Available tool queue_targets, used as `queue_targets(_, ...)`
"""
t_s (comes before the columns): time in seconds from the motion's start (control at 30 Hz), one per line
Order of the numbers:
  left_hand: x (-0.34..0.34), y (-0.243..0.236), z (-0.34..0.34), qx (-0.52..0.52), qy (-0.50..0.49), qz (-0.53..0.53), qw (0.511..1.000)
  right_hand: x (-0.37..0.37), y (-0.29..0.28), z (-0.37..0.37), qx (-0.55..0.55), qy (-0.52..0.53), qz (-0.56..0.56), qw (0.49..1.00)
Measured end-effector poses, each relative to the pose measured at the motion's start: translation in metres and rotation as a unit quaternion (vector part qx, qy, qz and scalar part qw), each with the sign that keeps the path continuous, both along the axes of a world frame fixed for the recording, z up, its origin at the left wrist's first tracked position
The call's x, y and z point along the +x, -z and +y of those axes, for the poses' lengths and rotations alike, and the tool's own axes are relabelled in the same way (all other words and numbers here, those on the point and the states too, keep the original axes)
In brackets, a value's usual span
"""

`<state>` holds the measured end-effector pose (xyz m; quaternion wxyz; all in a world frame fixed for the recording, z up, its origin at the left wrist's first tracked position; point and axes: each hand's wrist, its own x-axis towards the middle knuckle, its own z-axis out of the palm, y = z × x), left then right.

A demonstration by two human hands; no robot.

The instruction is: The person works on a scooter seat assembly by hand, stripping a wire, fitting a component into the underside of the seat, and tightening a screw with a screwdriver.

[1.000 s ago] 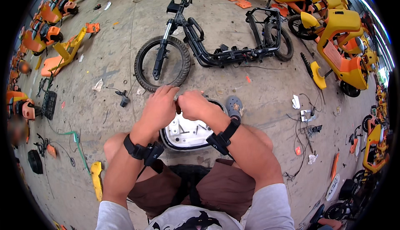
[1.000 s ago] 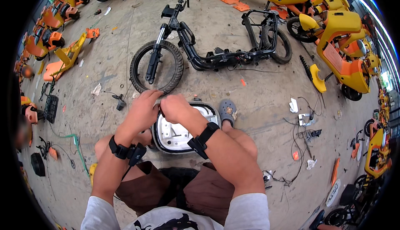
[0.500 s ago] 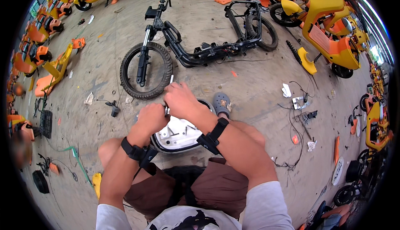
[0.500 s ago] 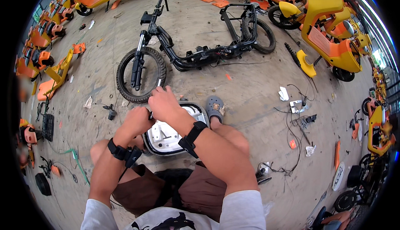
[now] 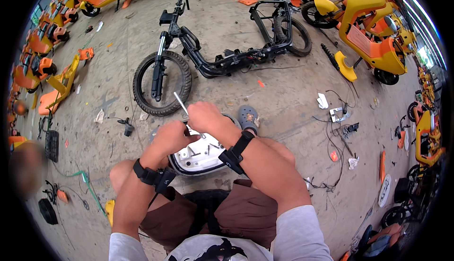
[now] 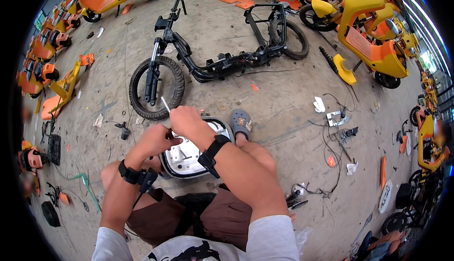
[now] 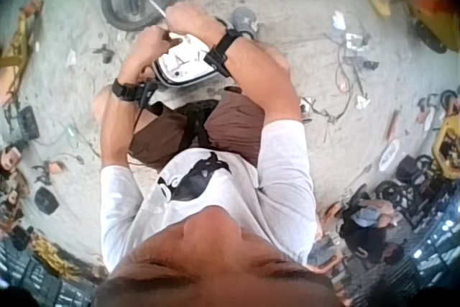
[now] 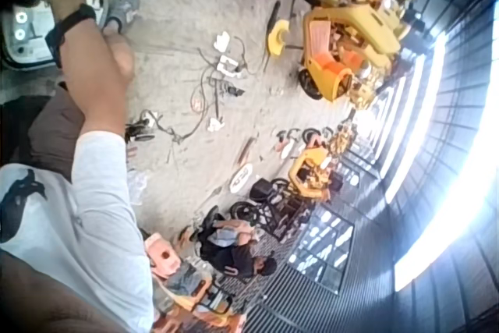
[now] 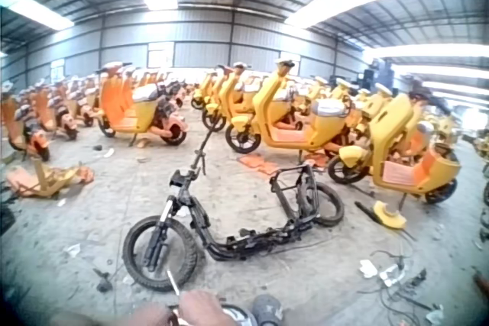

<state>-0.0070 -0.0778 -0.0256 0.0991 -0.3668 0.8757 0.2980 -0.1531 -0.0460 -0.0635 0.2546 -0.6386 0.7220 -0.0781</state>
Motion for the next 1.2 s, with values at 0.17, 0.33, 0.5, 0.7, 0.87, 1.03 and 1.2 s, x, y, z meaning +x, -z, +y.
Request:
queue_targets(0.17, 0.02, 0.017, -0.014, -0.196, -0.045, 0.225, 0.953, 0.008, -0.001, -0.006, -0.049, -0.09, 0.053, 0.993)
queue_targets(0.33, 0.022, 0.013, -0.006, -0.124, 0.009, -0.006, 0.992, 0.014, 0.018, -0.002, -0.247, -0.088, 0.142, 0.954)
queue_targets(0.5, 0.022, 0.024, 0.001, -0.13, 0.029, 0.006, 0.991, 0.021, 0.014, -0.007, -0.205, -0.008, 0.089, 0.975)
queue_targets(0.7, 0.016, 0.026, -0.004, -0.145, -0.006, -0.005, 0.989, 0.011, 0.0, -0.004, 0.027, -0.023, 0.013, 0.999)
queue_targets(0.87, 0.012, 0.025, -0.007, -0.153, -0.026, 0.01, 0.988, 0.002, -0.015, 0.009, 0.101, -0.102, -0.046, 0.989)
queue_targets(1.03, 0.006, 0.022, -0.009, -0.262, -0.014, 0.141, 0.955, -0.006, 0.01, 0.007, 0.07, -0.139, -0.04, 0.987)
queue_targets(1.2, 0.007, 0.035, -0.01, -0.283, -0.018, 0.2, 0.938, 0.001, 0.011, 0.008, -0.13, -0.113, 0.079, 0.982)
